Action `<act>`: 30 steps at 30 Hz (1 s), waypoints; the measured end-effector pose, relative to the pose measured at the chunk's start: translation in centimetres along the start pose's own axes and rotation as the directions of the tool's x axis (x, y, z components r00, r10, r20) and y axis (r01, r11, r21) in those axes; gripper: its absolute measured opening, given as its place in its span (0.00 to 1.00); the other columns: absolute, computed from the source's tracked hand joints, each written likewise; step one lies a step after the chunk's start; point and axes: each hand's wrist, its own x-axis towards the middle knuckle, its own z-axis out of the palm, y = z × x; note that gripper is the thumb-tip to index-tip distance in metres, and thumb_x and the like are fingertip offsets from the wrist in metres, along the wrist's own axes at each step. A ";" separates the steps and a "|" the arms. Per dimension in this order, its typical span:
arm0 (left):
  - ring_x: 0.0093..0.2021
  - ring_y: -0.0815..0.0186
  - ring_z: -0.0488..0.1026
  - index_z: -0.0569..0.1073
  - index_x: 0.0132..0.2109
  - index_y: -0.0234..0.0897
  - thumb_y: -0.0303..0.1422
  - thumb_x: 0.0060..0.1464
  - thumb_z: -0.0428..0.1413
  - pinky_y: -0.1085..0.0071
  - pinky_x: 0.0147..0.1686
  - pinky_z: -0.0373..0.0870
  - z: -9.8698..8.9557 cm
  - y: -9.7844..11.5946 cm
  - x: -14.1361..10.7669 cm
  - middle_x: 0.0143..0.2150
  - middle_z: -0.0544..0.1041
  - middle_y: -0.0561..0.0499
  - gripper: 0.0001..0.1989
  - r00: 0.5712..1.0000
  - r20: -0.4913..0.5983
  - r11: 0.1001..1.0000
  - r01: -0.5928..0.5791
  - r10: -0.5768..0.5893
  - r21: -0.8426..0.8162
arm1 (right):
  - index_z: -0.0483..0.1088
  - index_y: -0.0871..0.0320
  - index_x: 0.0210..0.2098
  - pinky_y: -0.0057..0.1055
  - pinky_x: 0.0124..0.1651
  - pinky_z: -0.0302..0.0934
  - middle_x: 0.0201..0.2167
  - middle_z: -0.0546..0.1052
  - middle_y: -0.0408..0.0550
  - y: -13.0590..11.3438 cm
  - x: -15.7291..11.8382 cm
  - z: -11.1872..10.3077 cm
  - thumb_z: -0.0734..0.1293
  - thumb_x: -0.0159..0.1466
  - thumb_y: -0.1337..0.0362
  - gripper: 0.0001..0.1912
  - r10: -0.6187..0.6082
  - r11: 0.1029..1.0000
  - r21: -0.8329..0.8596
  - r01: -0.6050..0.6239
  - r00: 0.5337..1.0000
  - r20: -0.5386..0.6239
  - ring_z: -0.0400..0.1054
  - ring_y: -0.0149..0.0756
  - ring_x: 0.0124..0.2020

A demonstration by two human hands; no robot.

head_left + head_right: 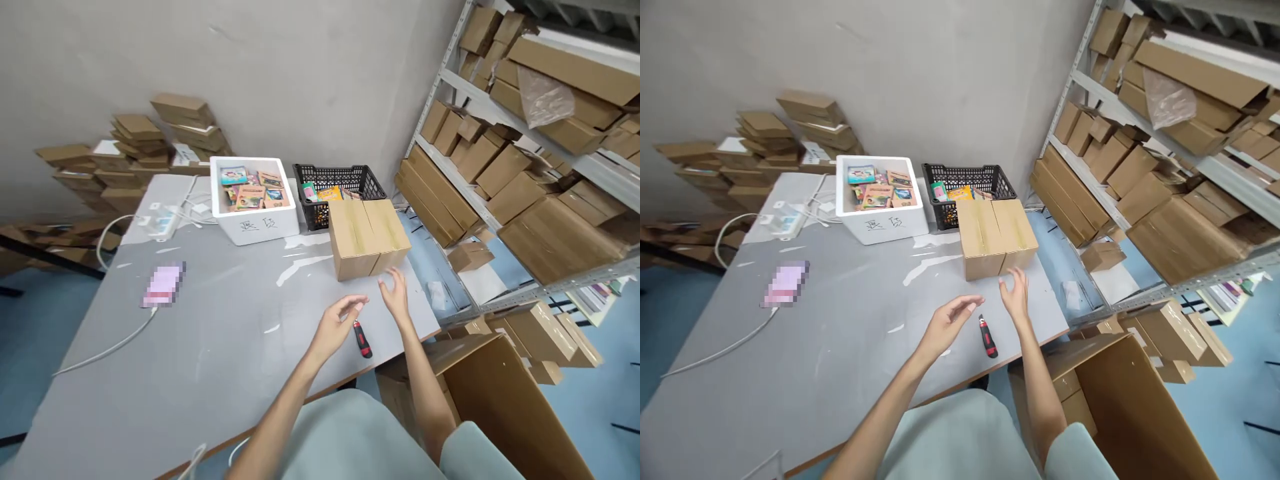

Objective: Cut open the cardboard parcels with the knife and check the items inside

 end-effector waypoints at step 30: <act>0.65 0.48 0.82 0.79 0.68 0.38 0.51 0.67 0.63 0.53 0.65 0.81 6.8 -6.6 7.4 0.71 0.81 0.37 0.30 0.966 -0.236 0.987 0.132 -0.108 0.089 | 0.41 0.79 0.84 0.53 0.83 0.52 0.83 0.53 0.82 13.8 15.6 -0.3 0.66 0.71 0.33 0.66 0.267 0.940 -0.221 -0.260 0.964 0.000 0.48 0.63 0.86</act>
